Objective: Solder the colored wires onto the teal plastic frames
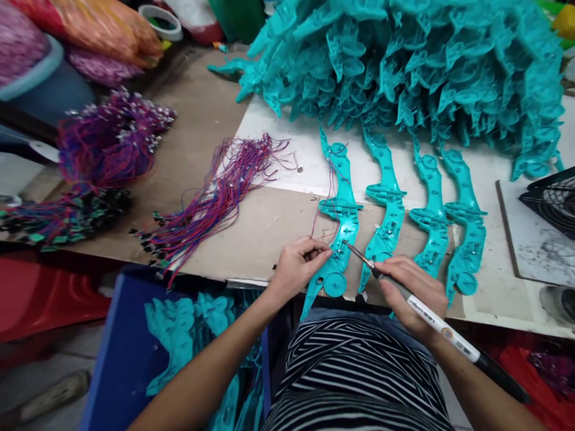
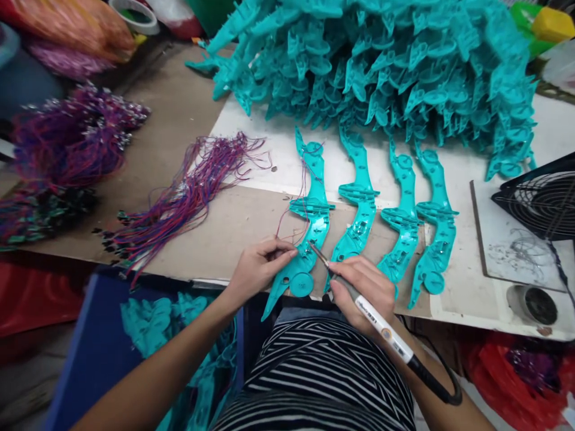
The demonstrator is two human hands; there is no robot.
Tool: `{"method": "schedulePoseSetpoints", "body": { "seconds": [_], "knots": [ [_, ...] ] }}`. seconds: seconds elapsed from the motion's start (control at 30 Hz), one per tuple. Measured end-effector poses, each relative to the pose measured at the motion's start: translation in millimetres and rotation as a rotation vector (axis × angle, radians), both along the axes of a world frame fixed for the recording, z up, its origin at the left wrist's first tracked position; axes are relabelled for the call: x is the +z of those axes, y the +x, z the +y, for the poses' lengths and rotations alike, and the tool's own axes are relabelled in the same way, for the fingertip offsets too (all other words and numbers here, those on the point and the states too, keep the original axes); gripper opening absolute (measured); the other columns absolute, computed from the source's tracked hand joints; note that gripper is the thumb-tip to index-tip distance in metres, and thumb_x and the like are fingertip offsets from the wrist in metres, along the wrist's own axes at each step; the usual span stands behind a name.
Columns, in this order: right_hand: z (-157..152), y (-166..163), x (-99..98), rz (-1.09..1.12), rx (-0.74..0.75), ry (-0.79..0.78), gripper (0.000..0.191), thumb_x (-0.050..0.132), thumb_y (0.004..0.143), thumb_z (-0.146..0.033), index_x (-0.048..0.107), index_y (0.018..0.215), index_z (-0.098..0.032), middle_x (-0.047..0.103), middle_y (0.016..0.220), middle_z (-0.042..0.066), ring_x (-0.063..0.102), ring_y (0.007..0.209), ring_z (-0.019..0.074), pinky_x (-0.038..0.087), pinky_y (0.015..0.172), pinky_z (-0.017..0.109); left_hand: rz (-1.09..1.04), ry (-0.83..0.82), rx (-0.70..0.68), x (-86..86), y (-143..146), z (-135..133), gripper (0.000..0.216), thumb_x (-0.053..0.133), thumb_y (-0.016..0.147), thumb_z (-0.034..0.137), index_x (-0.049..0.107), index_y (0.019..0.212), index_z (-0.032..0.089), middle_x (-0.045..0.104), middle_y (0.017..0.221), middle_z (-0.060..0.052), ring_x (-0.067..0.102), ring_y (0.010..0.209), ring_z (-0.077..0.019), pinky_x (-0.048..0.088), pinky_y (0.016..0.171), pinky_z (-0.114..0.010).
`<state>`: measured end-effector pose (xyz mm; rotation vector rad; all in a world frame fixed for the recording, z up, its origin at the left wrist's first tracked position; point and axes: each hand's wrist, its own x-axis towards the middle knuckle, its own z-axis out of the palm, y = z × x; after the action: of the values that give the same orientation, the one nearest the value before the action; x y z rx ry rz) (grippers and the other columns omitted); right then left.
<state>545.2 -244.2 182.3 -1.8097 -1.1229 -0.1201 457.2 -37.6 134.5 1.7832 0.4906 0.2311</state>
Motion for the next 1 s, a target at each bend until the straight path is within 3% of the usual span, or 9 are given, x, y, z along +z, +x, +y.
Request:
{"method": "schedulePoseSetpoints", "body": {
  "seconds": [0.2,0.4,1.0],
  "knots": [
    [-6.7,-7.8,-14.6,-0.037,0.043,-0.003,0.027,0.06,0.086,-0.008,0.071,0.106,-0.021,0.07,0.076,0.004,0.068,0.071,0.0177,0.059,0.066,0.032,-0.159,0.129,-0.05,-8.2,-1.0,-2.8,0.01,0.065,0.083,0.023,0.072,0.078,0.018,0.065,0.078,-0.005,0.063,0.078,-0.017,0.049,0.072,-0.028],
    [-8.1,-5.0,-25.3,-0.082,0.075,0.03,0.033,0.062,0.083,-0.006,0.068,0.112,-0.021,0.069,0.078,0.004,0.067,0.074,0.0179,0.058,0.067,0.031,-0.206,0.186,-0.044,-12.8,-1.9,-4.9,0.008,0.065,0.085,0.02,0.072,0.081,0.018,0.063,0.08,-0.004,0.062,0.08,-0.0167,0.049,0.074,-0.028],
    [-8.0,-3.9,-30.3,-0.157,0.122,0.001,0.031,0.061,0.085,-0.005,0.066,0.113,-0.019,0.066,0.076,0.004,0.065,0.077,0.0174,0.058,0.068,0.03,-0.262,0.328,-0.059,-19.4,-2.3,-5.6,0.007,0.065,0.087,0.017,0.071,0.083,0.017,0.061,0.081,-0.003,0.062,0.08,-0.0156,0.051,0.075,-0.027]
  ]
}}
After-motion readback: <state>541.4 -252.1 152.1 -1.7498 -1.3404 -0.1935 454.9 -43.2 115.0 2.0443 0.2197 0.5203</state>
